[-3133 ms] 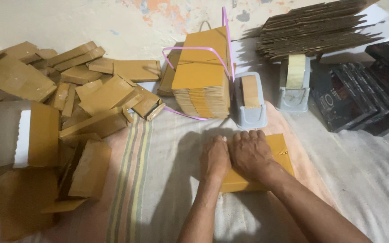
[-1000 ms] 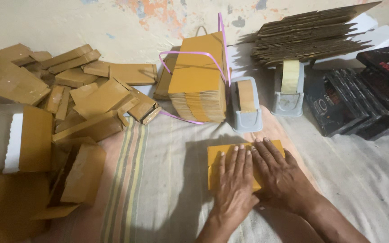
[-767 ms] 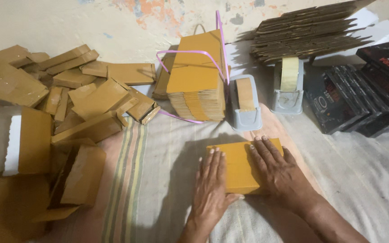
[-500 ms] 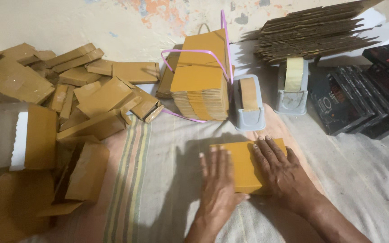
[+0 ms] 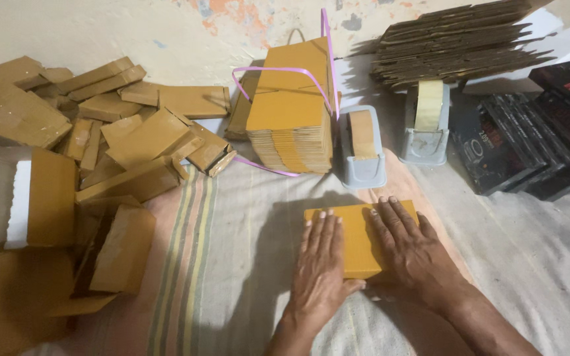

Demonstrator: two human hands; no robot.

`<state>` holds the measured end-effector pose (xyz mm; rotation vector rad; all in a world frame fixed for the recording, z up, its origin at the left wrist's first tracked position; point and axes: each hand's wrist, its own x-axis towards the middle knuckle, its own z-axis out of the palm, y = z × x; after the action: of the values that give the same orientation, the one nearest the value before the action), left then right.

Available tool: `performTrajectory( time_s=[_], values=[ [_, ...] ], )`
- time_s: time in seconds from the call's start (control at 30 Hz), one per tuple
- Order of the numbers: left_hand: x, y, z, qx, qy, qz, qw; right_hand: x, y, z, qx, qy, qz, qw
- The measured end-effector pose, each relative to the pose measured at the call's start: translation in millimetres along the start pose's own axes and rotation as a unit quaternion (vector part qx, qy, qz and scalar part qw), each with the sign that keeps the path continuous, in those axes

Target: The person assembles small cardboard boxes by folding the flaps and pressing the edges to form the structure. The person repeatedly picks up flat cardboard pieces, folds them into box shapes, and places the finished boxes aside.

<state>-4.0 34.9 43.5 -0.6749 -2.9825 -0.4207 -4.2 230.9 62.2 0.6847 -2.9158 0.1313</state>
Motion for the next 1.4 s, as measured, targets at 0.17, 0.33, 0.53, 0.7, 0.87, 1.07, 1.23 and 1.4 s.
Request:
performTrajectory(
  time_s=[0.17,0.33,0.53,0.7,0.87,1.07,1.23,1.4],
  values=[
    [-10,-11,-11,0.0,0.026,-0.009,1.0,-1,-1,-3,0.001,0.017,-0.005,1.0],
    [2,9,-13,0.058,-0.017,0.003,0.998,1,-5,-8,0.01,-0.026,0.03,0.999],
    [6,21,-17,0.022,-0.04,0.048,0.998,-2,-3,-6,0.029,0.007,0.009,1.0],
    [-7,1,-19,-0.016,-0.008,0.02,1.0,-3,-2,2,-0.004,0.056,-0.005,0.998],
    [-23,-19,-17,-0.04,0.058,0.065,0.995,-1,-1,8,-0.013,0.045,0.006,0.999],
    [-11,-22,-5,-0.064,0.041,0.015,0.997,-2,4,16,0.002,0.074,0.001,0.997],
    [26,-15,8,-0.015,0.001,-0.026,1.0,1,10,21,-0.008,0.069,-0.009,0.998],
    [59,-10,-2,-0.032,-0.011,-0.079,0.996,3,11,22,-0.027,0.111,-0.03,0.993]
  ],
)
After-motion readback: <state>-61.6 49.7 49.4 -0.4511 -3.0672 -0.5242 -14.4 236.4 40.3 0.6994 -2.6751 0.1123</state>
